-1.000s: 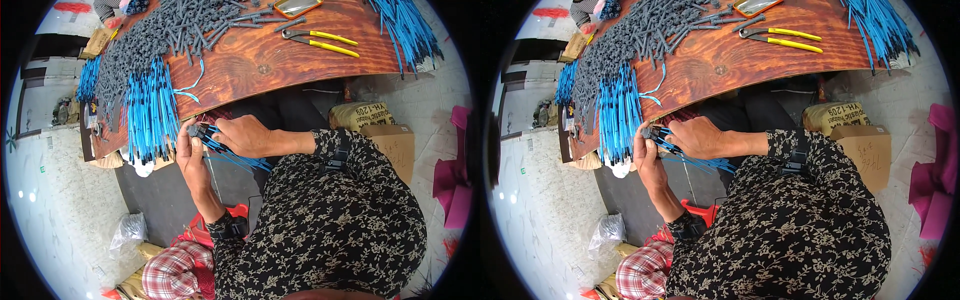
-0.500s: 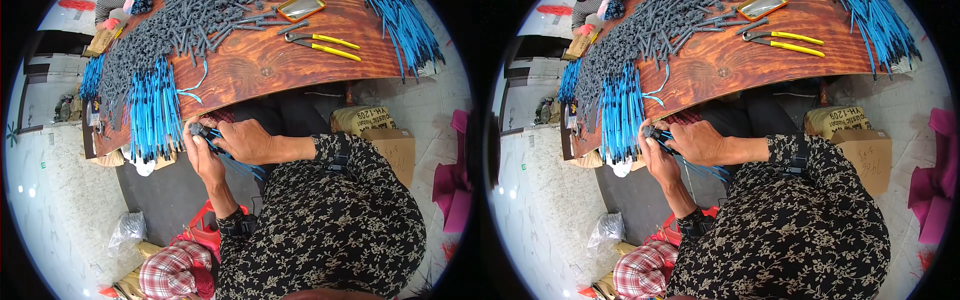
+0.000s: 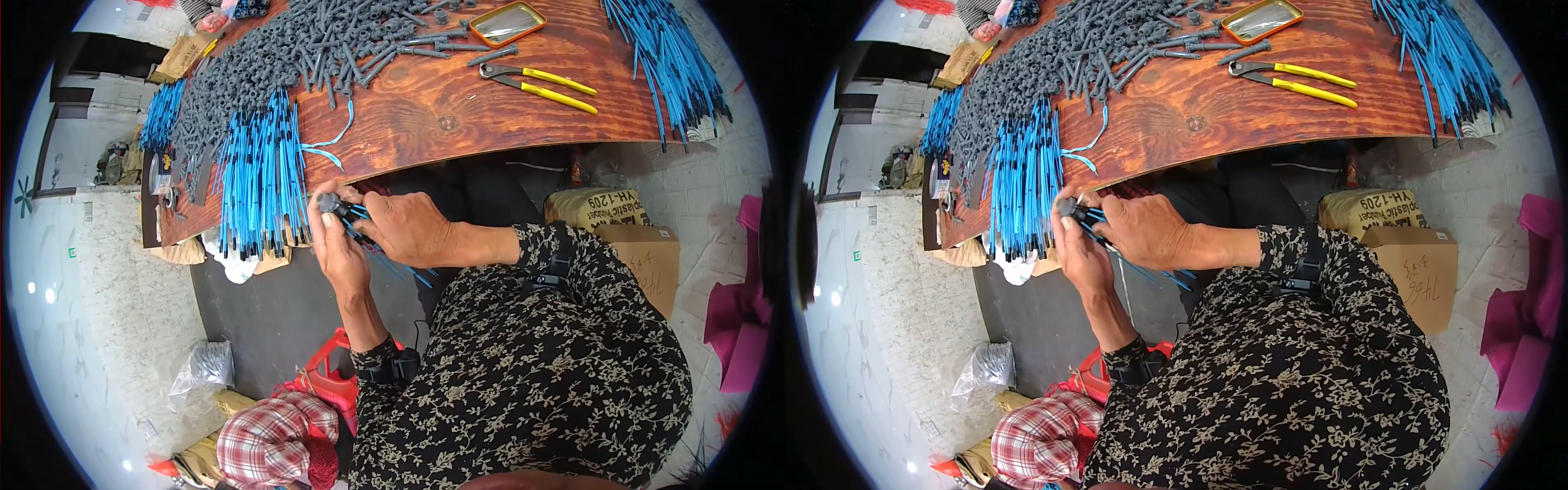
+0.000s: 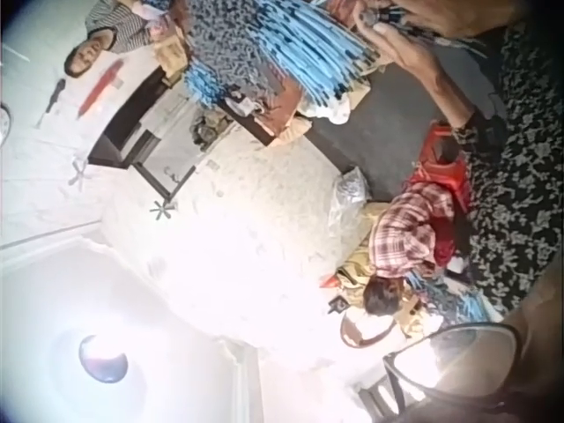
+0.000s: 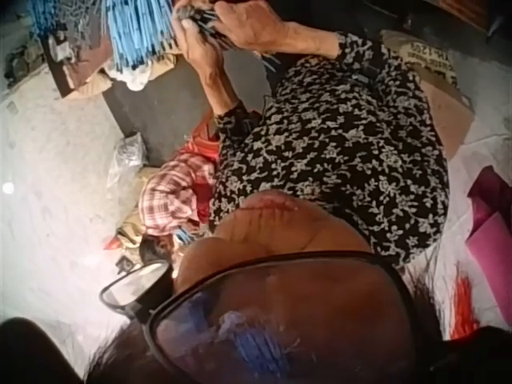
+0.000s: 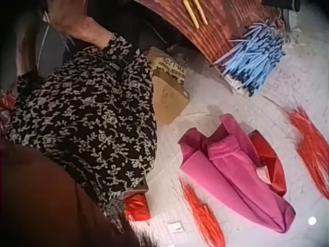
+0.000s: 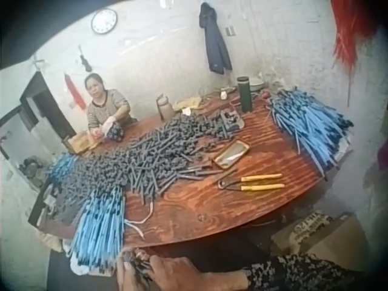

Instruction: Assembling bunches of blue and grey wires into a plastic holder tool at a production workbench.

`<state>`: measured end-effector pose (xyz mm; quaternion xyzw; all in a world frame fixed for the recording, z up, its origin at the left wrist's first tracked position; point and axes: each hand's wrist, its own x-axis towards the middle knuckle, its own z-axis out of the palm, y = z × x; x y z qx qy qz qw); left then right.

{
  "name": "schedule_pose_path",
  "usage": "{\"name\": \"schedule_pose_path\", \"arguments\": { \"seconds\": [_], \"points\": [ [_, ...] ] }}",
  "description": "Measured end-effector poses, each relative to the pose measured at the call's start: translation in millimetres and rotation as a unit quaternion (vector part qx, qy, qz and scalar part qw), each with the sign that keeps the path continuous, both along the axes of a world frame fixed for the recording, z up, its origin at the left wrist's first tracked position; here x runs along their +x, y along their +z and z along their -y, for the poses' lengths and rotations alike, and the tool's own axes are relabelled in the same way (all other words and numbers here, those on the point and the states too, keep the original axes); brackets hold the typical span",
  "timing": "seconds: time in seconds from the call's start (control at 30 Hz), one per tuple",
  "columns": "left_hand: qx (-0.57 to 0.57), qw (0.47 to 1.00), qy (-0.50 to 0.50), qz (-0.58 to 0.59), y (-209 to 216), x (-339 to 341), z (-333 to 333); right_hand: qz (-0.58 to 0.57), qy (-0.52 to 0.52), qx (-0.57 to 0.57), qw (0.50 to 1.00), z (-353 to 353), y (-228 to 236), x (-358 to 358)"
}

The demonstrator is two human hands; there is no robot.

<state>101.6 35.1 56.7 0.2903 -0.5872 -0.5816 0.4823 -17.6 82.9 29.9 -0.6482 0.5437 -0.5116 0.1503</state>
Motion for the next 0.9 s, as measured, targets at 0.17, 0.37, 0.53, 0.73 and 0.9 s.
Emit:
{"name": "schedule_pose_path", "arguments": {
  "seconds": [0.17, 0.37, 0.53, 0.73, 0.9],
  "points": [
    [-0.021, 0.999, -0.02, 0.017, -8, 4, -1, -0.025, 0.004, 0.042, 0.999, -2, -5, 1],
    [-0.057, 0.993, 0.01, 0.108, -7, 2, 2, -0.043, 0.003, 0.054, 0.998, 3, -5, -1],
    [-0.04, 0.994, 0.03, 0.101, -15, -2, 7, -0.038, 0.001, 0.059, 0.998, 7, -8, -2],
    [-0.057, 0.994, 0.028, 0.091, -23, 2, 14, -0.032, 0.009, 0.084, 0.996, 6, -5, 0],
    [0.008, 0.999, -0.011, 0.029, -17, 3, 11, -0.043, 0.039, 0.117, 0.991, 4, 2, -3]
  ]
}}
